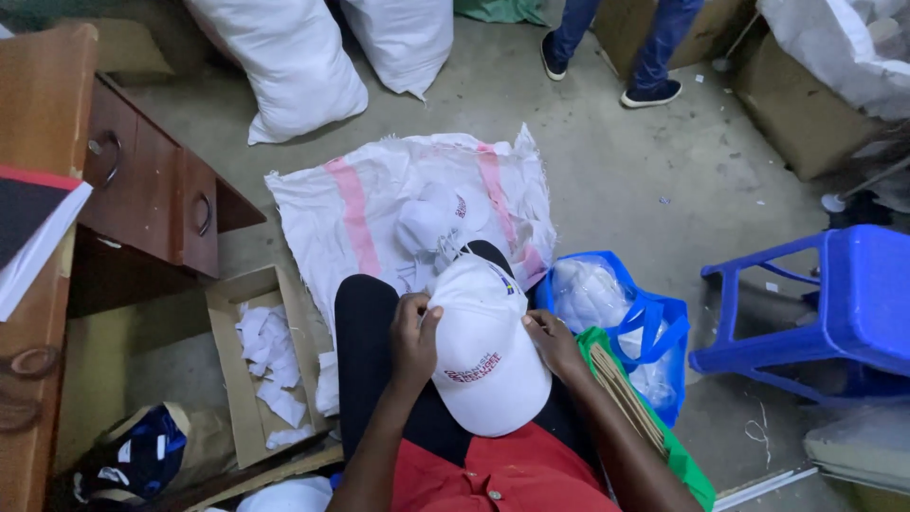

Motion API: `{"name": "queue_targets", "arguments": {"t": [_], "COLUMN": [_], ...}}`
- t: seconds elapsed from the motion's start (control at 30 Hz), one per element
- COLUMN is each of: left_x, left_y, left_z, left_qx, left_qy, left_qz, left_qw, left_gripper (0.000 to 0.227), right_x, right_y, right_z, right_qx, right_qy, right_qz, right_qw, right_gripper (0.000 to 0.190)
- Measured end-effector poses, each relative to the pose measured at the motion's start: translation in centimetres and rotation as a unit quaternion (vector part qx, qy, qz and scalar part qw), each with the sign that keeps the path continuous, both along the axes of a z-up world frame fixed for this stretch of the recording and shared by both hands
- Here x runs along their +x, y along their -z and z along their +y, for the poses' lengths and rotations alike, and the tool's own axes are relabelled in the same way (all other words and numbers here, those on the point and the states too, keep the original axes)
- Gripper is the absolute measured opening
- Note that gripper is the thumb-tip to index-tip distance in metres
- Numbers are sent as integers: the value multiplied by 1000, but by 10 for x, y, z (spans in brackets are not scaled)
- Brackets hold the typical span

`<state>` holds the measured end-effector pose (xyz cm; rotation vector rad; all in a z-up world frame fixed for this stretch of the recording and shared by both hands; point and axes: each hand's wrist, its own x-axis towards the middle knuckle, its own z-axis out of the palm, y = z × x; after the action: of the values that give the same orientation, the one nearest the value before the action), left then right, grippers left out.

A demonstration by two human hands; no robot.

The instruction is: Adjusting the back straps of white baseball caps and stacking them.

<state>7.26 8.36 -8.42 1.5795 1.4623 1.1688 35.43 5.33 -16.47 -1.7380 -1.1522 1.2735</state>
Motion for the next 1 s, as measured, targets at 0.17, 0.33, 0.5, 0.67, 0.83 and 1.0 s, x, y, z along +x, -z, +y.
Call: {"name": "queue_targets", "arguments": {"t": [0.17,0.33,0.5,0.67,0.83,1.0], "left_x": [-50,-97,-113,-119,-117,-105], "left_y": [-45,-13,-3,-3,-45,-75], "left_z": [-10,-20,-46,-70,-83,-86], "left_qx": [106,100,48,5,4,55], "left_qy": [123,158,105,1,-23,-33], "left_qz": [-120,-206,-302,-302,-229,-108], "left_qw": [979,961,946,953,973,992], "left_gripper": [35,32,28,31,33,37], "right_x": [-17,-55,-100,-130,-136,-138], "right_y": [-46,-94,-138,-159,-148,-148], "right_z": [-11,-19,-28,-28,-32,-34], "right_qx": [79,169,151,143,117,125], "right_qy": [-12,-39,-143,-167,-142,-142], "right_qz": [-215,132,330,333,356,349], "right_qw": [973,976,921,917,916,918], "right_gripper": [43,54,18,12,21,18]}}
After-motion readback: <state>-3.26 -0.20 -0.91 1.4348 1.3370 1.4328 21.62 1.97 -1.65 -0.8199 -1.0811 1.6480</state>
